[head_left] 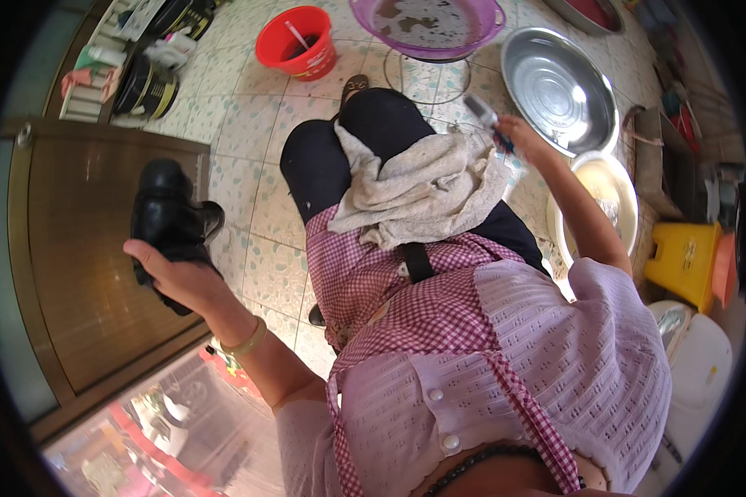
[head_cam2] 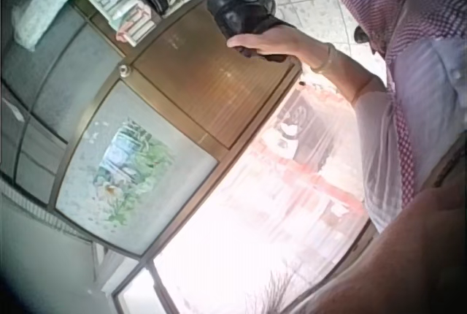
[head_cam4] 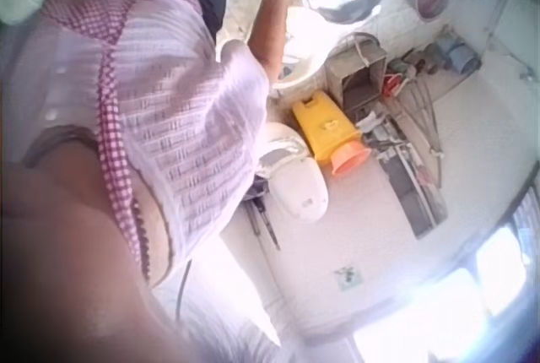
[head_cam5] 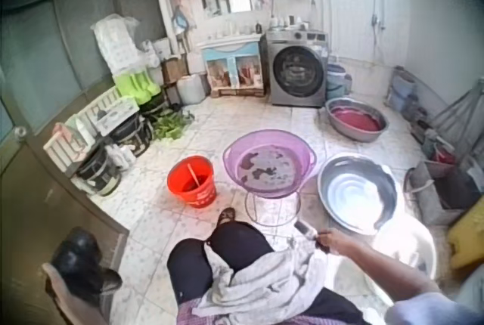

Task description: The person wipes a black boot with a white cloth, cleaning the exterior and then the interior of the shoe.

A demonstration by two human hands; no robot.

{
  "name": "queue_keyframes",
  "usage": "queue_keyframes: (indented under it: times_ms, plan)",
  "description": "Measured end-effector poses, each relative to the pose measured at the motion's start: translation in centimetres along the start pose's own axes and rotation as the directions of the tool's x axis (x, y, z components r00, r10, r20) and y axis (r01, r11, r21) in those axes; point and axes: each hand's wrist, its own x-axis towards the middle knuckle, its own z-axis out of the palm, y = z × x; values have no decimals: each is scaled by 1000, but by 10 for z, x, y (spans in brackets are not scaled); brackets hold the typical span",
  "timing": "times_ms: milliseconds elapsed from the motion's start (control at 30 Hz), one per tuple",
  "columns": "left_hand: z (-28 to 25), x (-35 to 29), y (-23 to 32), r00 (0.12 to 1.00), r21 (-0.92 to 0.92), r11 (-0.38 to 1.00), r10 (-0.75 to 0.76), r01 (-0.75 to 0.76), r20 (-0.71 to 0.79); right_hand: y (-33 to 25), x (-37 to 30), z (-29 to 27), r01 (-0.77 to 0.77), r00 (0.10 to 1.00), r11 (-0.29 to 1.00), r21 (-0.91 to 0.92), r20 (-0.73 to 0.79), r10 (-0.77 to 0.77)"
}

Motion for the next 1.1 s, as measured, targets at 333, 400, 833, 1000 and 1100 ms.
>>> queue_keyframes:
  times_ms: [333, 400, 833, 1000, 1100]
  plan:
    - [39, -5, 14, 984, 29, 994, -110, 107, 142, 155, 31, 3, -433, 810, 878, 205, -339, 479]
    - [47, -3, 13, 983, 50, 992, -121, 115, 136, 170, 35, 0, -464, 790, 837, 291, -292, 539]
    - [67, 4, 21, 993, -2, 996, -92, 93, 73, -31, -14, 47, 424, 880, 874, -239, -120, -459]
    - [62, -3, 14, 982, -40, 988, -143, 149, 122, -109, -78, 143, 804, 460, 124, -582, 476, -750]
    - [59, -4, 17, 984, -23, 991, -126, 129, 123, -99, -92, 169, 774, 485, -14, -633, 607, -630]
